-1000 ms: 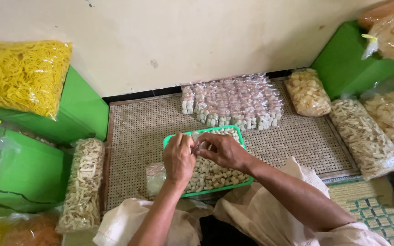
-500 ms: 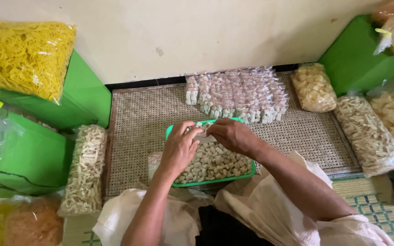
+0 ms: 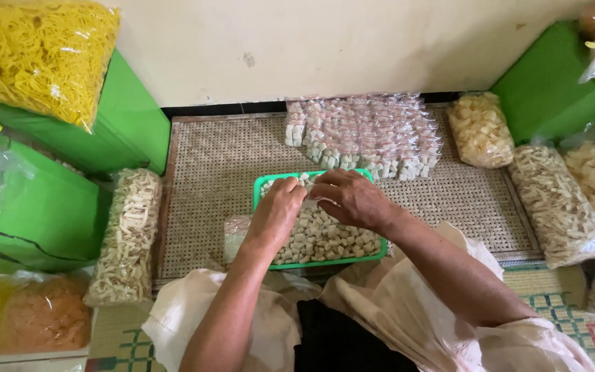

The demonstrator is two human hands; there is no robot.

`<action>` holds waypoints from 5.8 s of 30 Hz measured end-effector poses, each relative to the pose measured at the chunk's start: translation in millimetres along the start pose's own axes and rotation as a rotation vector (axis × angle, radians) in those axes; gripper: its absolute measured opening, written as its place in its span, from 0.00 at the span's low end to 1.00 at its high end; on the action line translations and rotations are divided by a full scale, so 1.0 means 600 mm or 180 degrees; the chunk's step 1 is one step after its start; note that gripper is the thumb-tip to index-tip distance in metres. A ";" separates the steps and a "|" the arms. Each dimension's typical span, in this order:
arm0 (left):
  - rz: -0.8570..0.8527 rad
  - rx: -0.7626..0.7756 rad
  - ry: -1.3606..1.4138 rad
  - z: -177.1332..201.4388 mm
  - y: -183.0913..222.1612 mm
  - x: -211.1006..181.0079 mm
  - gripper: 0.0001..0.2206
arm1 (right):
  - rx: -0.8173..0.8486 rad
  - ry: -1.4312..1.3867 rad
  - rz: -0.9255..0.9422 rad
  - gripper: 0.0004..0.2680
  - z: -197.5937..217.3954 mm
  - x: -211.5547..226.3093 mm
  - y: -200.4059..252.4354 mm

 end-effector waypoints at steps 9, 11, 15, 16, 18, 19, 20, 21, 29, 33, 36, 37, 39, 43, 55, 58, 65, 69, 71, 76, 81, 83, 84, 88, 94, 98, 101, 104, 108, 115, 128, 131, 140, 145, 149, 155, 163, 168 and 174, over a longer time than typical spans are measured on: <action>0.0334 0.0399 0.0460 -0.072 0.039 0.032 0.07 | 0.0281 -0.0258 -0.0049 0.03 -0.038 -0.020 -0.005; 0.0466 0.0448 0.0415 -0.062 0.040 0.049 0.06 | 0.0372 -0.1028 -0.0626 0.06 -0.026 -0.018 -0.024; 0.0675 0.0389 0.0097 -0.012 0.020 0.065 0.06 | 0.0160 -0.2214 -0.2004 0.14 -0.045 -0.070 -0.024; 0.0692 0.0385 0.0092 -0.007 0.020 0.070 0.06 | 0.0176 -0.2217 -0.1993 0.14 -0.073 -0.093 -0.012; 0.0916 0.0451 0.0302 -0.001 0.017 0.079 0.05 | 0.0251 -0.1113 -0.1700 0.10 -0.125 -0.143 0.013; 0.0912 0.0451 0.0302 0.009 0.011 0.078 0.05 | 0.0248 -0.1113 -0.1702 0.10 -0.161 -0.166 0.046; 0.1014 0.0516 0.0385 0.019 0.005 0.077 0.05 | 0.1007 -0.0526 -0.1848 0.10 -0.206 -0.191 0.084; 0.1111 0.0577 0.0459 0.030 0.000 0.079 0.04 | 0.1747 0.0077 -0.1967 0.10 -0.251 -0.217 0.122; 0.1323 0.0560 0.0488 0.028 0.003 0.096 0.03 | 0.2052 0.0921 -0.0006 0.09 -0.337 -0.181 0.149; 0.1466 0.0606 0.0548 0.042 -0.001 0.094 0.02 | 0.1853 0.0989 0.0003 0.08 -0.335 -0.139 0.114; 0.1697 0.0898 0.0464 0.035 0.004 0.105 0.02 | 0.0761 0.0833 0.0061 0.09 -0.457 -0.204 0.185; 0.1706 0.0905 0.0445 0.031 0.007 0.107 0.02 | 0.0754 0.0813 0.0069 0.09 -0.467 -0.207 0.190; 0.1684 0.0821 0.0472 0.024 0.012 0.110 0.02 | 0.0656 0.0691 -0.0228 0.10 -0.484 -0.217 0.202; 0.1747 0.0955 0.0485 0.029 0.010 0.110 0.02 | 0.0998 0.0709 -0.0442 0.09 -0.476 -0.204 0.190; 0.1772 0.0911 0.0596 0.030 0.001 0.101 0.04 | 0.0630 -0.0248 -0.1406 0.07 -0.357 -0.232 0.106; 0.1790 0.0893 0.0785 0.020 0.002 0.092 0.03 | -0.0085 -0.0676 -0.1449 0.08 -0.184 -0.166 0.005; 0.2007 0.0988 0.1280 -0.025 0.009 0.067 0.05 | -0.0346 -0.1182 -0.1077 0.12 0.004 -0.058 -0.058; 0.1708 0.1167 0.1263 -0.033 0.004 0.053 0.02 | -0.0277 -0.0779 -0.0646 0.08 -0.021 -0.042 -0.027; 0.1583 0.1207 0.1094 -0.035 0.007 0.054 0.03 | -0.0244 -0.0630 -0.0381 0.07 -0.016 -0.025 -0.039; 0.1494 0.1264 0.0873 -0.040 0.007 0.053 0.05 | -0.0334 -0.0082 0.0293 0.03 0.001 0.001 -0.055; 0.1453 0.1190 0.0996 -0.033 -0.004 0.048 0.05 | -0.0616 0.0123 0.0539 0.05 -0.028 -0.017 -0.039; 0.1422 0.1163 0.1023 -0.039 -0.004 0.047 0.05 | -0.0546 0.0030 0.0468 0.04 -0.026 -0.015 -0.038; 0.1395 0.1127 0.1045 -0.041 -0.004 0.047 0.05 | -0.0478 -0.0062 0.0407 0.03 -0.026 -0.014 -0.038; 0.1399 0.1032 0.1089 -0.033 -0.002 0.054 0.06 | -0.0425 -0.0392 0.0173 0.03 -0.012 -0.011 -0.045; 0.1621 0.0699 0.1464 0.009 -0.011 0.062 0.04 | -0.0546 -0.1262 -0.0697 0.09 -0.002 -0.055 -0.030; 0.1645 0.0476 0.1510 0.007 -0.007 0.070 0.04 | 0.0563 -0.1670 -0.2045 0.17 -0.019 -0.054 -0.016; 0.1647 0.0360 0.1561 0.017 -0.009 0.070 0.05 | 0.0715 -0.2191 -0.2459 0.16 -0.052 -0.065 0.007; 0.1585 0.0296 0.1586 0.013 -0.005 0.069 0.05 | 0.0641 -0.2529 -0.2589 0.10 -0.087 -0.095 0.031; 0.1548 0.0236 0.1627 0.017 -0.003 0.068 0.06 | 0.0670 -0.2260 -0.2651 0.10 -0.100 -0.101 0.033; 0.1519 0.0209 0.1601 0.001 0.008 0.072 0.06 | 0.0437 -0.1896 -0.2498 0.10 -0.099 -0.085 0.026; 0.1579 0.0236 0.1632 0.009 -0.001 0.068 0.05 | -0.0044 -0.3228 -0.2638 0.12 -0.106 -0.058 0.016; 0.1579 0.0183 0.1671 0.008 0.002 0.069 0.06 | -0.0186 -0.3284 -0.2691 0.11 -0.098 -0.048 0.007; 0.1747 -0.0088 0.1830 0.029 -0.008 0.072 0.06 | -0.0043 -0.3568 -0.2875 0.25 -0.112 -0.028 0.015; 0.1751 -0.0155 0.1853 0.033 -0.011 0.074 0.06 | 0.0051 -0.3047 -0.2790 0.29 -0.104 -0.005 -0.001; 0.1744 -0.0204 0.1904 0.031 -0.010 0.074 0.06 | -0.0139 -0.2415 -0.2662 0.26 -0.115 -0.015 0.005; 0.1794 -0.0243 0.1943 0.032 -0.011 0.075 0.06 | -0.0570 -0.3227 -0.3088 0.15 -0.115 -0.010 0.008; 0.1738 -0.0218 0.1867 0.037 -0.010 0.080 0.06 | -0.0806 -0.3993 -0.3680 0.06 -0.147 -0.038 0.031; 0.1823 -0.0267 0.1820 0.041 -0.008 0.081 0.05 | -0.0875 -0.3836 -0.3689 0.03 -0.148 -0.051 0.039; 0.1738 -0.0288 0.1752 0.028 -0.008 0.081 0.06 | -0.0944 -0.3642 -0.3459 0.01 -0.158 -0.054 0.040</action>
Point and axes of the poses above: each hand's wrist, its own y-axis away from the middle knuckle, its own z-axis out of the back of the hand, x = y × z, the point moved 3 cm from there along -y, towards the middle knuckle, and after that the axes turned 13 degrees about -x, right-handed, at the moved point
